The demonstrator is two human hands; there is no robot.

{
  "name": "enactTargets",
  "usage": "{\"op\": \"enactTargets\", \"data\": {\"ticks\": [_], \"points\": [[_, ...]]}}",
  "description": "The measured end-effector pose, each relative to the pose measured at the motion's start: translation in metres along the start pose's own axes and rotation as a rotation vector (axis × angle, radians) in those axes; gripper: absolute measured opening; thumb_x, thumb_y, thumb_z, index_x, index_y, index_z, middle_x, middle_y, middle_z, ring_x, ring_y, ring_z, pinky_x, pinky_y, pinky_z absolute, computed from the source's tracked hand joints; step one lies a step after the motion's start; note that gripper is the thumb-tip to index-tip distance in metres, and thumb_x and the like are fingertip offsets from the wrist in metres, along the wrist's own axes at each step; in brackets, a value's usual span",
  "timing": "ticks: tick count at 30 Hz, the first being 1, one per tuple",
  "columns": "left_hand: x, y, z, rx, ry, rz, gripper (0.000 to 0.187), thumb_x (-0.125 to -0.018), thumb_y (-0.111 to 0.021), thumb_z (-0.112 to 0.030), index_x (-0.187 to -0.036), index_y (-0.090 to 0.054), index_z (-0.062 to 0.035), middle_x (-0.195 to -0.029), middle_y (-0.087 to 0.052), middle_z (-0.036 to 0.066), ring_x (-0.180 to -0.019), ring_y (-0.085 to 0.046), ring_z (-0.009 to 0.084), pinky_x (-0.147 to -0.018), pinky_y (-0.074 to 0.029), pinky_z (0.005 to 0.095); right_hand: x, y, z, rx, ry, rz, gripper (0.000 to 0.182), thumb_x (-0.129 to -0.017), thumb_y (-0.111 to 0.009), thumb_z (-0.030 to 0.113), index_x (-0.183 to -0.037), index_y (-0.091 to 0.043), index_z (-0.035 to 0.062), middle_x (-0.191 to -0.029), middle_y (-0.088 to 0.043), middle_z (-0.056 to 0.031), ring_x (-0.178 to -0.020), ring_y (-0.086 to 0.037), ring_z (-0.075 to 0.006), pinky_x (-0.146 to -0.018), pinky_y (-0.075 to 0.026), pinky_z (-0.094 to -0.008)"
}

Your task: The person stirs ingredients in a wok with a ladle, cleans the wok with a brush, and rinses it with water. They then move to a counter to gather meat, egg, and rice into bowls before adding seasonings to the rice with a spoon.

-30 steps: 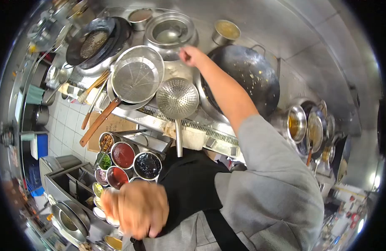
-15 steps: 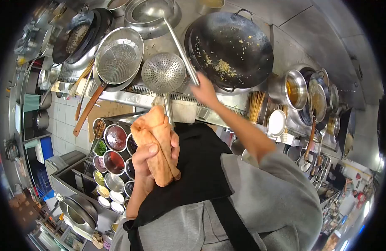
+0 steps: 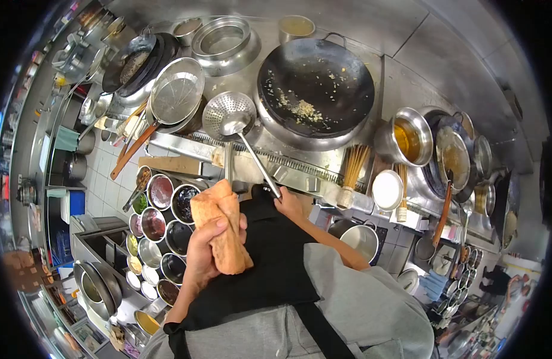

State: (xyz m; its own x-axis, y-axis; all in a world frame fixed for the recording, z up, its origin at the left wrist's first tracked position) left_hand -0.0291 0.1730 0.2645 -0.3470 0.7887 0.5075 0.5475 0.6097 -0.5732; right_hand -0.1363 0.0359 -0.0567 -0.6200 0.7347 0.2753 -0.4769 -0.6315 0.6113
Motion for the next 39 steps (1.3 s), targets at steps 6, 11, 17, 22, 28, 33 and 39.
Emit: {"op": "enactTargets", "data": {"ticks": [6,11,17,22,28,33,39], "points": [[0.009,-0.021,0.023,-0.08,0.121,-0.015,0.043,-0.083,-0.062,-0.023,-0.116,-0.051,0.0009,-0.093,-0.062,0.012,-0.078,-0.061,0.0202,-0.07,-0.051,0.031,0.02,0.147,-0.005,0.418,-0.03,-0.577,0.046,-0.081,-0.063,0.024,-0.117,-0.05,-0.002,-0.109,-0.055,-0.0247,-0.103,-0.05,-0.0427,-0.086,-0.045,-0.0469],[-0.082,-0.043,0.044,-0.612,-0.204,0.218,0.048,-0.079,-0.065,-0.013,-0.123,-0.048,-0.0029,-0.11,-0.062,0.014,-0.103,-0.062,0.0284,-0.09,-0.047,0.0356,0.017,0.17,-0.136,0.396,-0.511,-0.617,0.068,-0.072,-0.071,0.028,-0.122,-0.039,-0.0061,-0.122,-0.043,-0.0252,-0.107,-0.048,-0.0426,-0.091,-0.044,-0.0481],[-0.254,-0.059,0.069,-1.555,-1.035,0.319,0.054,-0.075,-0.065,-0.017,-0.124,-0.045,-0.0024,-0.125,-0.051,0.022,-0.119,-0.047,0.0368,-0.098,-0.042,0.0434,0.033,0.172,-0.149,-0.568,-0.302,-0.614,0.041,-0.08,-0.066,0.025,-0.11,-0.056,-0.0019,-0.091,-0.063,-0.0119,-0.073,-0.062,-0.0269,-0.063,-0.051,-0.038],[-0.273,-0.059,0.057,-1.681,-0.723,0.237,0.046,-0.076,-0.065,-0.017,-0.118,-0.048,-0.0087,-0.106,-0.061,0.015,-0.104,-0.056,0.0331,-0.086,-0.048,0.0436,0.072,0.227,0.016,-1.12,-0.168,-0.397,0.047,-0.091,-0.061,0.02,-0.133,-0.042,0.0103,-0.096,-0.057,-0.0057,-0.076,-0.062,-0.0197,-0.05,-0.053,-0.0292],[-0.271,-0.04,0.05,-1.622,-0.744,0.158,0.038,-0.073,-0.065,-0.013,-0.106,-0.047,-0.0071,-0.101,-0.06,0.011,-0.108,-0.053,0.0302,-0.083,-0.049,0.0426,-0.029,0.311,0.115,0.371,0.303,-0.234,0.052,-0.084,-0.066,0.026,-0.131,-0.053,0.0091,-0.106,-0.063,-0.0173,-0.089,-0.064,-0.0351,-0.08,-0.051,-0.0425],[-0.275,-0.034,0.056,-1.592,-0.792,0.184,0.038,-0.073,-0.066,-0.014,-0.106,-0.047,-0.0073,-0.105,-0.059,0.01,-0.107,-0.053,0.0293,-0.082,-0.05,0.0421,-0.168,0.275,0.095,0.645,0.092,0.055,0.041,-0.081,-0.062,0.029,-0.119,-0.062,0.0107,-0.104,-0.066,-0.0181,-0.099,-0.064,-0.0349,-0.085,-0.051,-0.0451],[-0.275,-0.029,0.051,-1.537,-0.834,0.224,0.042,-0.072,-0.063,-0.011,-0.111,-0.05,-0.0074,-0.112,-0.056,0.011,-0.114,-0.051,0.0283,-0.086,-0.05,0.0388,-0.14,0.266,0.158,0.778,0.12,0.181,0.043,-0.083,-0.063,0.033,-0.122,-0.062,0.0156,-0.111,-0.061,-0.0216,-0.105,-0.06,-0.0376,-0.09,-0.048,-0.0458]]}}
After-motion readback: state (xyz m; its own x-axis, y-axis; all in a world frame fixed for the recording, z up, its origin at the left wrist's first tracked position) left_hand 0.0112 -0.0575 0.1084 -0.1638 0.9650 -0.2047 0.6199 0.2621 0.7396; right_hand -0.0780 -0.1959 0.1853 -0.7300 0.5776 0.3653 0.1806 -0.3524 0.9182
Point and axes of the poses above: each hand's wrist, its own x-axis away from the middle knuckle, its own y-axis out of the back of the hand, z = x × y, the point moved 6 cm from there along -x, towards the middle knuckle
